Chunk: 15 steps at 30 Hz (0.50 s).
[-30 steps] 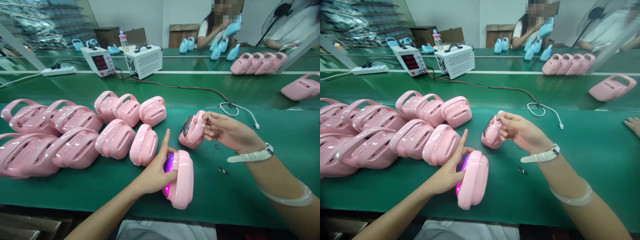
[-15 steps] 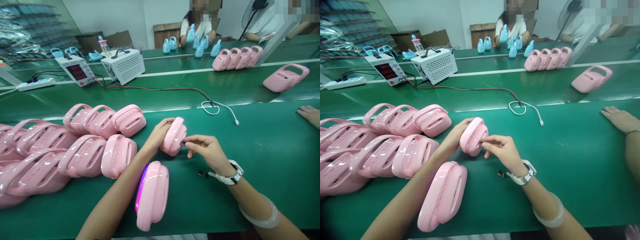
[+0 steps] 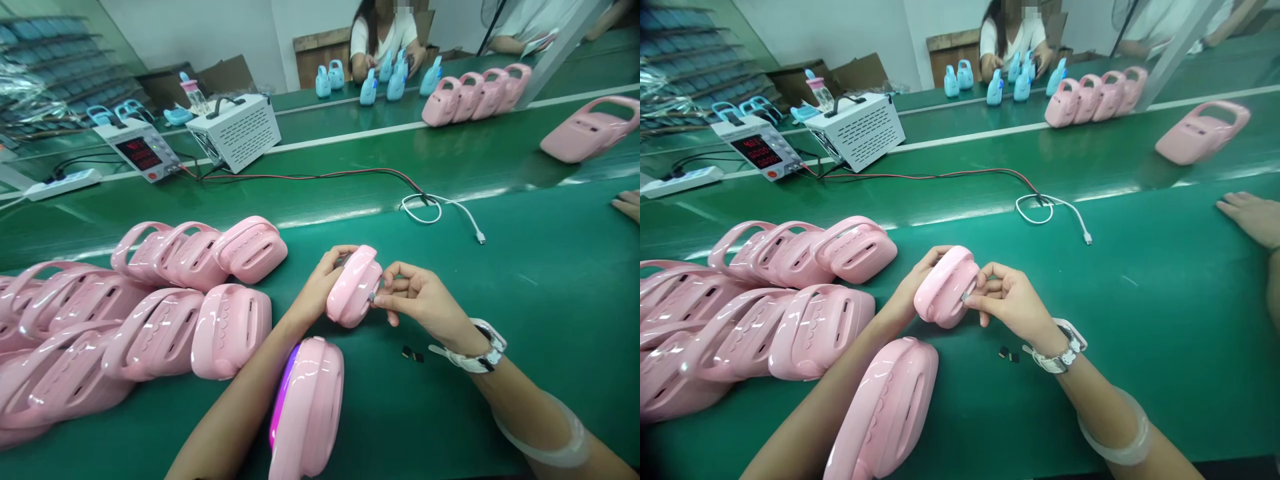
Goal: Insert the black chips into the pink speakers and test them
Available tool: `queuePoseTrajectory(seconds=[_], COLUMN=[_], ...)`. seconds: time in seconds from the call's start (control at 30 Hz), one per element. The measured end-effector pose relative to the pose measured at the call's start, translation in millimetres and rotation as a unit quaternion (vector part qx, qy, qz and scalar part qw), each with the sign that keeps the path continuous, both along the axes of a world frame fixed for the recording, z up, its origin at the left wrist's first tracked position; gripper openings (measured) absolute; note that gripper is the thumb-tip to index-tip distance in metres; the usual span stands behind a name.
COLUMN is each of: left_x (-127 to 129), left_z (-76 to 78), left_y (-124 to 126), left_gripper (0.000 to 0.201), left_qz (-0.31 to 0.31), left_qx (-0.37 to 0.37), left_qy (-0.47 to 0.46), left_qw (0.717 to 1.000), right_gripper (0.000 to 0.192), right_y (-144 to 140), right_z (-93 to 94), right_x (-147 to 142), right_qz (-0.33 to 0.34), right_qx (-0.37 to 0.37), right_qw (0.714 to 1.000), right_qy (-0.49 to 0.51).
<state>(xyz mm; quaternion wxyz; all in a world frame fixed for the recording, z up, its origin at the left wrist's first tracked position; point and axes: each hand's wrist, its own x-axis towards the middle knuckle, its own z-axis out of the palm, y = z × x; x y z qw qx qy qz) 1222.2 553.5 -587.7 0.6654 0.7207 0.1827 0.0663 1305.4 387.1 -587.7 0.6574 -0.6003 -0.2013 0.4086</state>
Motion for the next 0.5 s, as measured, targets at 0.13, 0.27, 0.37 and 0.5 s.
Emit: queuePoseTrajectory(seconds=[0.13,0.27,0.37,0.5], left_x=[-2.5,-3.7,-2.6,-1.5], left_z=[2.4,10.4,10.7,6.2], left_y=[-2.7,-5.7,-5.1,-3.5], left_gripper=[0.033,0.031,0.030,0.030], left_qz=[0.002,0.012,-0.003,-0.009], left_qx=[0.016,0.005,0.005,0.002], left_qy=[0.016,0.051,0.023,0.020], left_qw=[1.000,0.999,1.000,1.000], right_gripper=[0.044,0.021,0.007,0.006], right_y=[0.6,-3.0,-5.7,-3.2], right_z=[-5.6,-9.7,-10.2,-14.2], right_x=[3.9,4.6,2.6,-0.2], right_qz=[-0.018,-0.014,-0.036,-0.067], right_qx=[0.006,0.019,0.036,0.057], right_qw=[0.999,0.985,0.957,0.941], right_qy=[-0.044,-0.173,-0.286,-0.327])
